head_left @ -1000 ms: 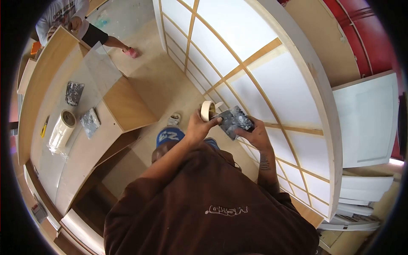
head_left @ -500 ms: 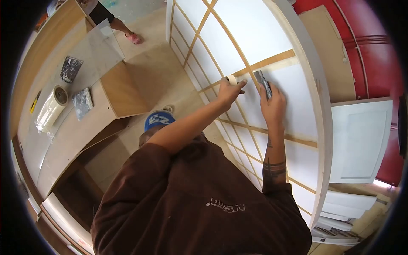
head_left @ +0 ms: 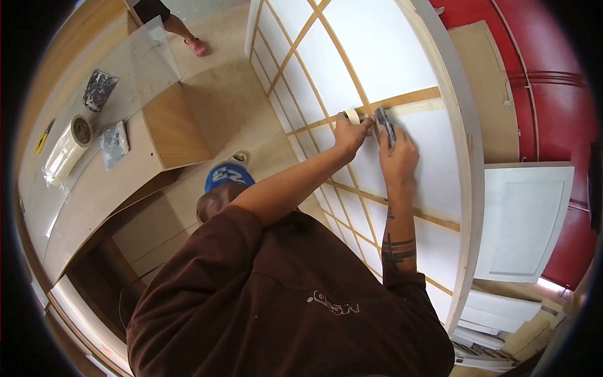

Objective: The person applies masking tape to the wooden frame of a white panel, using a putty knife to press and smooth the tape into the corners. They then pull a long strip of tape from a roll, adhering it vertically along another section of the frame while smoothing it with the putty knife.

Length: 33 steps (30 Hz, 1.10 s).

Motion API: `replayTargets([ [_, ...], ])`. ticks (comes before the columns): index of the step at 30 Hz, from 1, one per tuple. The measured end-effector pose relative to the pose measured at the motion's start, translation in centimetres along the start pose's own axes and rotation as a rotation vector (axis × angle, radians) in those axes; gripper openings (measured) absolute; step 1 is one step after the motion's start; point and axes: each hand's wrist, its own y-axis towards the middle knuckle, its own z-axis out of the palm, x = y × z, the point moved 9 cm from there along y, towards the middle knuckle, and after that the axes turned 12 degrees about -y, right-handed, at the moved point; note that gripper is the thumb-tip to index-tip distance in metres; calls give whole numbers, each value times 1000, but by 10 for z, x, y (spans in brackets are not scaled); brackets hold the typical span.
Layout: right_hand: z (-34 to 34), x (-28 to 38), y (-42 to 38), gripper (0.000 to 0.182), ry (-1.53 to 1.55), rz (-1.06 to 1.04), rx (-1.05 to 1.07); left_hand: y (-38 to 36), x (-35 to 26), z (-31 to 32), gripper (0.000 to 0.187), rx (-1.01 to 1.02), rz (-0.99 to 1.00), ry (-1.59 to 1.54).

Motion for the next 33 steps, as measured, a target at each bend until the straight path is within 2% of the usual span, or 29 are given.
replayTargets([
  [14,4,2,-8,20,-13,-48,-39,-3,-9,3,50,22,-13,18],
  [20,10,5,-8,18,-39,-59,24,-3,-11,3,53,-1,13,90],
  [22,11,4,-4,18,-67,-43,66,3,-8,-1,54,-42,75,210],
  [25,11,4,1,18,-94,-50,113,3,-8,-2,60,-46,120,228],
  [33,11,10,5,16,-156,-128,195,1,-16,-1,59,-18,167,238],
])
